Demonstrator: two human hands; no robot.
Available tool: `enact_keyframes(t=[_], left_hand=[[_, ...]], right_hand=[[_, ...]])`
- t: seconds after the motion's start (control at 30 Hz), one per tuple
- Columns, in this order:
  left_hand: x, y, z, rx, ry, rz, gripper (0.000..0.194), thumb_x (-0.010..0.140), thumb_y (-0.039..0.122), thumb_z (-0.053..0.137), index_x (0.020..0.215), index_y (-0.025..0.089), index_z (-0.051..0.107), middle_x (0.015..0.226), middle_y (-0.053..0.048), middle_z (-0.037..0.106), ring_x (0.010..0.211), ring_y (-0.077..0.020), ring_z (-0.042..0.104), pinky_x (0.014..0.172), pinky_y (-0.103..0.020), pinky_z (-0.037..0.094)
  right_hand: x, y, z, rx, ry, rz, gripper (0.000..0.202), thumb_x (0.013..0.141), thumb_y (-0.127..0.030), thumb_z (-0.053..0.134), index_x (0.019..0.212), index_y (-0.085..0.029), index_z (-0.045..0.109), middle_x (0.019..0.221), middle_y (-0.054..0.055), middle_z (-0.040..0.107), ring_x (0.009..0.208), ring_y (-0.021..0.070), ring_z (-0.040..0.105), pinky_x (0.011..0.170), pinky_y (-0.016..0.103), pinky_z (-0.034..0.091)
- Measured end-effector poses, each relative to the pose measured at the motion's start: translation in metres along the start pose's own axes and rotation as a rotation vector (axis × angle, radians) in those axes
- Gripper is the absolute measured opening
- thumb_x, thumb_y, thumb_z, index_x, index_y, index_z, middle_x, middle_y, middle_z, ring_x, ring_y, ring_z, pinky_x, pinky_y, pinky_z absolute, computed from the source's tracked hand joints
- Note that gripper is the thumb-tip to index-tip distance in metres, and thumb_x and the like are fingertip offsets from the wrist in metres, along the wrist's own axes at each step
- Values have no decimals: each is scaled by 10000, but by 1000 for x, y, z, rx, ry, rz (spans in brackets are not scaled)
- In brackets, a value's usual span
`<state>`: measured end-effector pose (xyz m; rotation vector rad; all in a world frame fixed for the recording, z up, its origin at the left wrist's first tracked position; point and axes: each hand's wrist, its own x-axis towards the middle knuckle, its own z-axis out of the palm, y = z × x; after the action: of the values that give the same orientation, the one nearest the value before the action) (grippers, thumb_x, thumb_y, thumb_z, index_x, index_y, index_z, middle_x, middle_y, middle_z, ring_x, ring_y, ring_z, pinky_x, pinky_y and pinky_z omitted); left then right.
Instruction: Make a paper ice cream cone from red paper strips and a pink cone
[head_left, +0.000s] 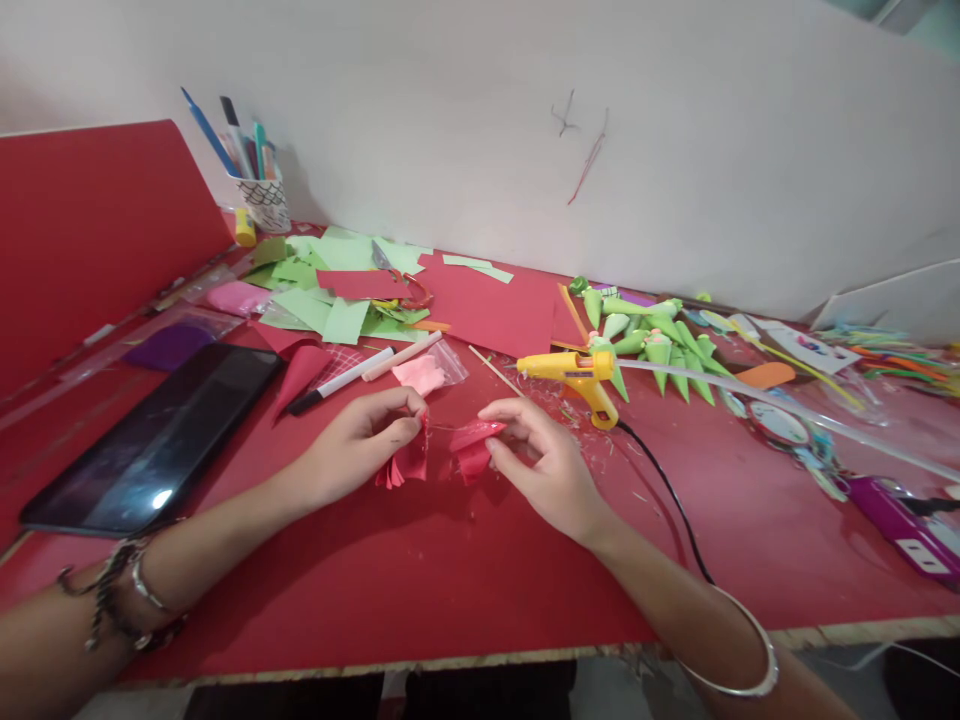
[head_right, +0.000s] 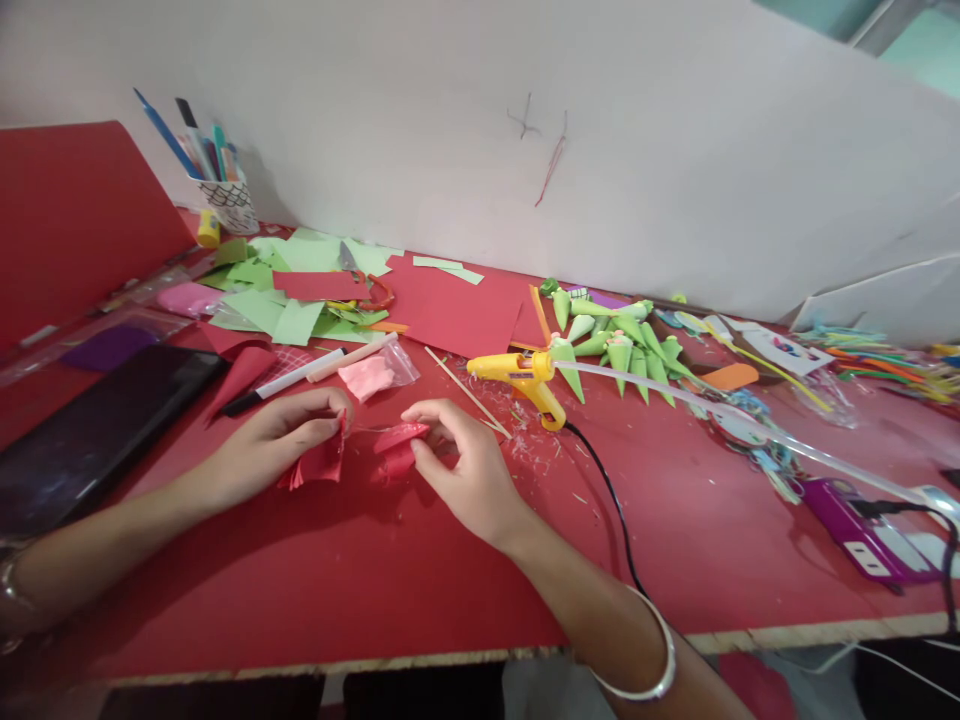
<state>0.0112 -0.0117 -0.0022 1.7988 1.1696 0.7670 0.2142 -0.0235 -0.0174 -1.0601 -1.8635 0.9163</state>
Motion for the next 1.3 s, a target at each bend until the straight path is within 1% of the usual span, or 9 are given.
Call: enact_keyframes(t=[0.3,0.53,0.67,0.87,0.93,1.0,1.1,1.2,1.3], left_hand=[[1,-2,0,-46,-30,-23,191,787,319,382,688,168,444,637,27,467,609,-111,448,575,-211,382],[1,-3,0,-44,-49,-18,175,785,300,384,689,168,448,639,30,457,604,-106,444,572,-207,378],[0,-3,0,-25,-46,-9,174,787,305,387,708,167,458,650,27,469,614,-109,458,575,-210,387],[0,-1,2,-23,-45,-4,182,785,323,399,714,167,460,651,22,485,609,-112,478,560,-213,396],[0,-1,2,-22,-51,2,182,789,321,403,719,167,469,655,21,488,609,-110,477,561,-211,396],[0,0,2,-20,-62,12,193,792,325,412,708,165,479,645,24,490,597,-105,473,560,-208,393],[0,0,3,-3,-61,26,216,788,332,440,667,160,490,613,28,491,577,-99,464,556,-204,383],[-1,1,6,8,-71,13,229,791,339,451,661,157,498,612,25,503,582,-100,466,559,-205,379],[-3,1,11,25,-76,0,223,792,341,459,674,157,505,608,27,502,569,-95,452,534,-196,366]], right_hand=[[1,1,0,-8,-16,6,185,766,-104,462,912,-217,477,857,1,565,776,115,571,681,232,475],[1,1,0,-73,-23,-27,284,754,-66,458,973,-239,507,944,-3,567,814,105,565,689,216,466],[2,1,-1,-69,-41,-23,214,760,-70,450,892,-226,514,863,-13,563,766,103,564,639,210,458],[2,3,0,8,-31,18,148,773,-117,447,880,-220,440,806,-20,512,640,90,538,581,221,458],[2,3,0,-45,-4,-1,195,751,-106,460,908,-220,436,844,-7,510,709,109,544,644,251,470],[2,2,0,-132,19,-45,298,711,-84,486,974,-215,438,942,23,499,873,145,524,773,300,455],[2,-3,-1,-249,51,-106,415,678,-75,511,1065,-201,429,1081,63,431,1075,187,408,933,360,356],[1,-10,-2,-311,103,-157,342,709,-123,520,1037,-195,460,1057,66,423,1060,189,402,946,370,330],[1,-14,0,-313,62,-197,215,746,-189,535,959,-199,508,958,43,463,963,168,453,875,337,377]])
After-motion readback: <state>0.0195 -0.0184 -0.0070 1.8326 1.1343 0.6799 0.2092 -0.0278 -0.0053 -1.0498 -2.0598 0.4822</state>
